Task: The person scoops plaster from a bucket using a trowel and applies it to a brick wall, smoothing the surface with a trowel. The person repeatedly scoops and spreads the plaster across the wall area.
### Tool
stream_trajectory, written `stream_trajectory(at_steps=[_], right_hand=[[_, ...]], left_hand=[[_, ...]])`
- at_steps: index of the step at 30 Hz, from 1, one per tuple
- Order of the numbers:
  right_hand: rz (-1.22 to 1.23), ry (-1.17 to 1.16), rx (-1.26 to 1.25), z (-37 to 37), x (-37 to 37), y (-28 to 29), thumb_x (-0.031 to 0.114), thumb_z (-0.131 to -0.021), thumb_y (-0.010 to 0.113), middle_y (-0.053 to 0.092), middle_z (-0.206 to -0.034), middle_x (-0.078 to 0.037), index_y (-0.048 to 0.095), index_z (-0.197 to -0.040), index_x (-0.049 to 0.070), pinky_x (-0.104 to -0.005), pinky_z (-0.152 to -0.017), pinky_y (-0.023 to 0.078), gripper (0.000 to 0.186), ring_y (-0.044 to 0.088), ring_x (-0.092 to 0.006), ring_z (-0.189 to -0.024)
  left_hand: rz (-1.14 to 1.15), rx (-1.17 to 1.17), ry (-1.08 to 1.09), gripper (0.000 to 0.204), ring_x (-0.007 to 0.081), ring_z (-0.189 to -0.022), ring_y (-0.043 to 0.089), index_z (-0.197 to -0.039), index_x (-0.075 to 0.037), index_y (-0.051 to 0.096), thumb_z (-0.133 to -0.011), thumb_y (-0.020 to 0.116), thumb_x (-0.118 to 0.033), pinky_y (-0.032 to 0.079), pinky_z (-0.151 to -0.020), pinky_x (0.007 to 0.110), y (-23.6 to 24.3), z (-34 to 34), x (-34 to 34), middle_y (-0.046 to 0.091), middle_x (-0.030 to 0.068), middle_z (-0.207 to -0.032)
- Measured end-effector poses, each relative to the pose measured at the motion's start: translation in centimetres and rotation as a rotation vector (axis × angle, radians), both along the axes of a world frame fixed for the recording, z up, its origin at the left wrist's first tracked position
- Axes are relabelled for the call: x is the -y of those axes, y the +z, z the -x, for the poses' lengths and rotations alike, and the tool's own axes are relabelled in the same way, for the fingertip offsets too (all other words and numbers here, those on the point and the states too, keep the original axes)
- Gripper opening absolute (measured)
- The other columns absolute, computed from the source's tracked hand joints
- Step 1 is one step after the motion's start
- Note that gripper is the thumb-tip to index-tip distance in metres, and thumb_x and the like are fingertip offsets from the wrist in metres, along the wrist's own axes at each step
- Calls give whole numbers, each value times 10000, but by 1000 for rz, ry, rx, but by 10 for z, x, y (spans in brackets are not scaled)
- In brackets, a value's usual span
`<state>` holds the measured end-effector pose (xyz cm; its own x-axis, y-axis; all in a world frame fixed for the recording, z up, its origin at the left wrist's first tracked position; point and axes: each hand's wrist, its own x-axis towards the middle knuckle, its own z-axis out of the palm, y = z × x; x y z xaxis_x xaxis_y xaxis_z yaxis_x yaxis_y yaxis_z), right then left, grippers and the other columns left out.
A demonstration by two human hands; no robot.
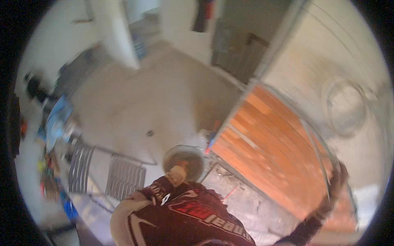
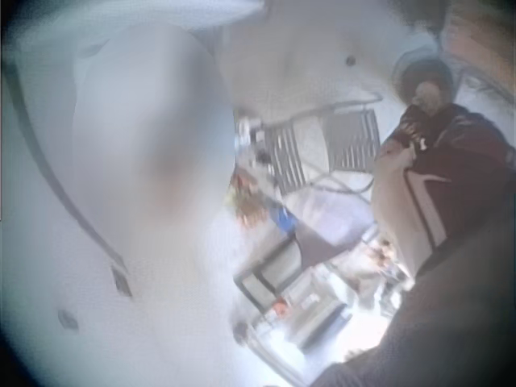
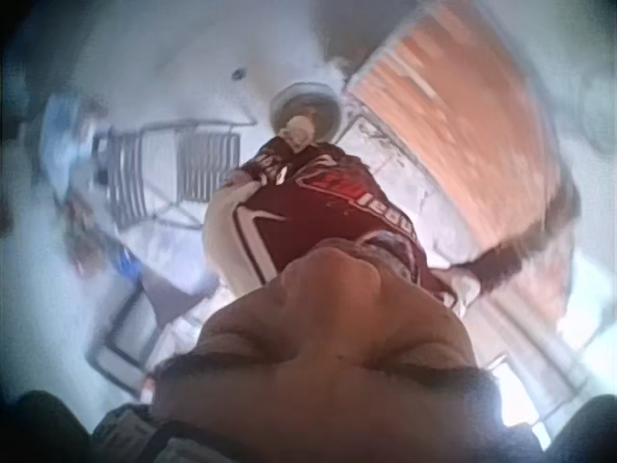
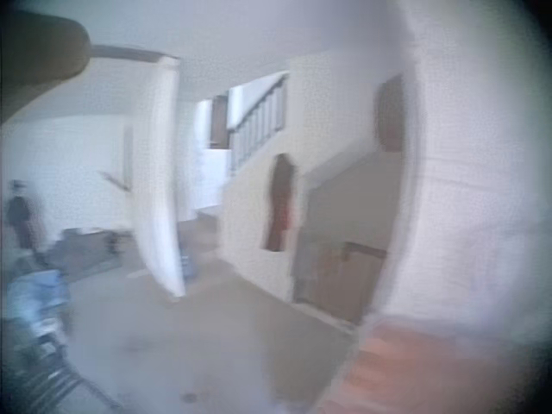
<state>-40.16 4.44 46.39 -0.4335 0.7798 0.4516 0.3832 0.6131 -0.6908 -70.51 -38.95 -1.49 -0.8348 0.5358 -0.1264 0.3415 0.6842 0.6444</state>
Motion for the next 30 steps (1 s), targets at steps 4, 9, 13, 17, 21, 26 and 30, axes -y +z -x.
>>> stream_trajectory(at_steps=[4,9,13,17,21,26,30], right_hand=[[23,71,-57,29,16,7,300,-792,567,529,-719,4,596,-1003,8,-202,-490,325,361,418,-55,-587],[63,138,6,41,42,22,286,-794,571,536,-692,-1,591,-1001,-18,-193,-474,317,368,417,-43,-561],[102,147,-11,47,39,19,300,-797,580,533,-683,1,585,-1006,-28,-188,-469,312,389,406,-39,-546],[82,136,-22,40,24,10,310,-809,581,528,-678,3,584,-1011,-31,-183,-446,296,396,384,-33,-522],[144,54,-17,26,17,13,300,-824,567,514,-663,8,584,-1019,-29,-175,-421,277,382,373,-28,-500],[142,22,-45,14,10,19,294,-826,568,499,-650,15,589,-1015,-23,-174,-410,278,369,370,-26,-487],[165,78,-95,22,24,16,279,-822,577,501,-661,17,589,-1013,-20,-167,-423,284,356,378,-19,-512]], left_hand=[[-336,585,413,199,235,-576,517,-929,-102,542,-761,555,-207,441,-531,365,17,16,-2,533,92,-668],[-571,1196,754,136,154,-417,375,-827,-84,450,-760,529,-172,358,-381,294,4,19,-15,375,44,-534],[-530,1246,794,219,184,-415,396,-724,-96,434,-736,536,-289,354,-399,306,-9,22,-14,387,49,-496],[-418,1236,769,285,190,-431,414,-676,-98,426,-712,544,-355,356,-411,309,-1,20,-27,411,57,-508],[-439,1285,757,196,180,-374,356,-854,-73,420,-740,506,-207,349,-374,318,24,19,-32,341,50,-468],[-458,1246,761,169,198,-371,371,-798,-85,421,-734,511,-214,348,-377,330,-11,23,-26,356,54,-470],[-428,1227,751,150,198,-378,377,-753,-99,422,-731,518,-213,348,-379,338,44,11,-38,365,50,-472]])
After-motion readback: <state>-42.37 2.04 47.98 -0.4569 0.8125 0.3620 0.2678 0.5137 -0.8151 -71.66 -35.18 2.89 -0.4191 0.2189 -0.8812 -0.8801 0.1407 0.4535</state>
